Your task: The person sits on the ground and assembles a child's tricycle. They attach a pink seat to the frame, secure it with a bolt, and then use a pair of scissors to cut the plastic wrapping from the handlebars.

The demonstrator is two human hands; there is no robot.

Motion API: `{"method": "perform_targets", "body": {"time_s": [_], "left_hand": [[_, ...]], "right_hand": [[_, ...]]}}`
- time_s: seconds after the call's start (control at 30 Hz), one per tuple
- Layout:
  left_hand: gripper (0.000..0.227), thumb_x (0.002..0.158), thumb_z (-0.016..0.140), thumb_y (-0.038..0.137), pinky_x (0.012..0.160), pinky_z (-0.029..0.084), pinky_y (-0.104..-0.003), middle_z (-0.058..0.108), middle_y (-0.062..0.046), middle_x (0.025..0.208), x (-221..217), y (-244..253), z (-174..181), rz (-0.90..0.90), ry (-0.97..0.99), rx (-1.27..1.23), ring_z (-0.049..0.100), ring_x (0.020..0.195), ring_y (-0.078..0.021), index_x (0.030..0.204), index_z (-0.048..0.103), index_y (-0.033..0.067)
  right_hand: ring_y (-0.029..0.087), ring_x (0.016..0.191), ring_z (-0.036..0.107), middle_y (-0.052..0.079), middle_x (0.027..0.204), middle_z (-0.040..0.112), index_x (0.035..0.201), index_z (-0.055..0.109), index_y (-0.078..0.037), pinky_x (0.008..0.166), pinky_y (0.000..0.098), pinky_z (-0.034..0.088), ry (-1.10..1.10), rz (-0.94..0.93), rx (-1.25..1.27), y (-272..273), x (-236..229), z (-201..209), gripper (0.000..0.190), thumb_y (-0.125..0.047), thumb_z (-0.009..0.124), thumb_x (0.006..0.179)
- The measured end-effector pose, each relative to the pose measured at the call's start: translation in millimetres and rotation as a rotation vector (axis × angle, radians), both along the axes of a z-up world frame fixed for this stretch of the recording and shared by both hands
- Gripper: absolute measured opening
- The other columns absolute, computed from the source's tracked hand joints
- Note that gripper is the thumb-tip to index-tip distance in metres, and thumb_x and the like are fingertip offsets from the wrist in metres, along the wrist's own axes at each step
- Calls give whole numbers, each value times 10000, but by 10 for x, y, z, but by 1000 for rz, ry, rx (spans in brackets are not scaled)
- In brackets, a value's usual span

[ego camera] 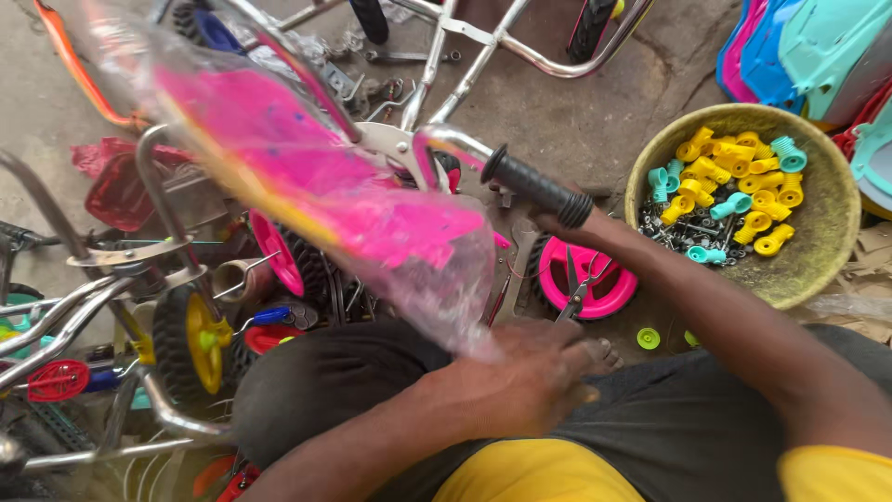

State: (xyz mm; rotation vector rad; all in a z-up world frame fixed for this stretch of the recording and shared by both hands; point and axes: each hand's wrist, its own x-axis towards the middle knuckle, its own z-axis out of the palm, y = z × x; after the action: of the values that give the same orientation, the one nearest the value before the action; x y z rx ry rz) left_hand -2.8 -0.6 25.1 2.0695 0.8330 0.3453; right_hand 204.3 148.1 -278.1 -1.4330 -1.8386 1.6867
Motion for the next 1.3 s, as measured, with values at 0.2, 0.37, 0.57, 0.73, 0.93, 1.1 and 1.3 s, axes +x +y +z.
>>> {"method": "perform_targets", "body": {"time_s": [0.2, 0.37, 0.57, 0.73, 0.93, 1.1, 1.3], "left_hand": [[356, 936, 703, 107, 995, 510, -509, 652, -107, 1227, -719, -122, 864, 100, -330, 690, 707, 1064, -311, 1284, 634, 73], [507, 831, 870, 301, 1232, 172, -621, 600, -178, 1396, -1214, 366, 1160, 300, 222, 891, 513, 1360, -382, 1251, 682, 89], [206, 994, 840, 290, 842, 473, -456, 665, -55, 880, -1320, 1038, 841, 238, 123, 844, 642, 819, -268, 974, 727, 119], [284, 998, 820, 284, 761, 468, -467, 635, -75, 837, -1140, 1163, 662, 238, 42, 952, 631, 775, -309, 887, 665, 73], [290, 995, 796, 311, 757, 471, -476, 636, -81, 863, -1016, 1194, 596, 273, 55, 1022, 642, 809, -324, 895, 660, 76], [195, 970, 753, 252, 775, 464, -472, 639, -83, 885, -991, 1170, 569, 282, 31, 1061, 645, 834, -318, 923, 669, 83], [216, 998, 769, 284, 821, 443, -467, 643, -80, 844, -957, 1136, 602, 325, 99, 1054, 654, 814, -292, 933, 702, 89]], "right_hand": [[142, 803, 716, 71, 880, 774, 991, 750, -39, 772, 321, 583, -48, -115, -108, -791, 121, 1583, 216, -41, 790, 778], [136, 691, 706, 62, 757, 715, 905, 683, -36, 639, 317, 605, 337, -181, -321, -1373, -395, 2244, 129, -22, 778, 818], [160, 743, 681, 80, 836, 724, 1016, 716, -28, 676, 304, 554, 351, -85, 358, -1707, -1098, 2698, 100, -1, 741, 923], [173, 962, 716, 109, 1064, 725, 1201, 642, -22, 888, 346, 627, 911, -488, 387, -1442, -1279, 2789, 205, 34, 678, 1007], [206, 919, 742, 132, 1061, 749, 1131, 669, -12, 841, 377, 636, 1039, -660, 414, -1301, -1379, 2503, 144, 41, 701, 1002], [209, 901, 734, 132, 1044, 749, 1133, 668, -5, 834, 381, 633, 1098, -734, 367, -1192, -1411, 2293, 151, 27, 715, 993], [196, 893, 728, 137, 1036, 749, 1140, 668, 8, 842, 374, 631, 1085, -704, 451, -1190, -1424, 2176, 148, 28, 719, 1003]]}}
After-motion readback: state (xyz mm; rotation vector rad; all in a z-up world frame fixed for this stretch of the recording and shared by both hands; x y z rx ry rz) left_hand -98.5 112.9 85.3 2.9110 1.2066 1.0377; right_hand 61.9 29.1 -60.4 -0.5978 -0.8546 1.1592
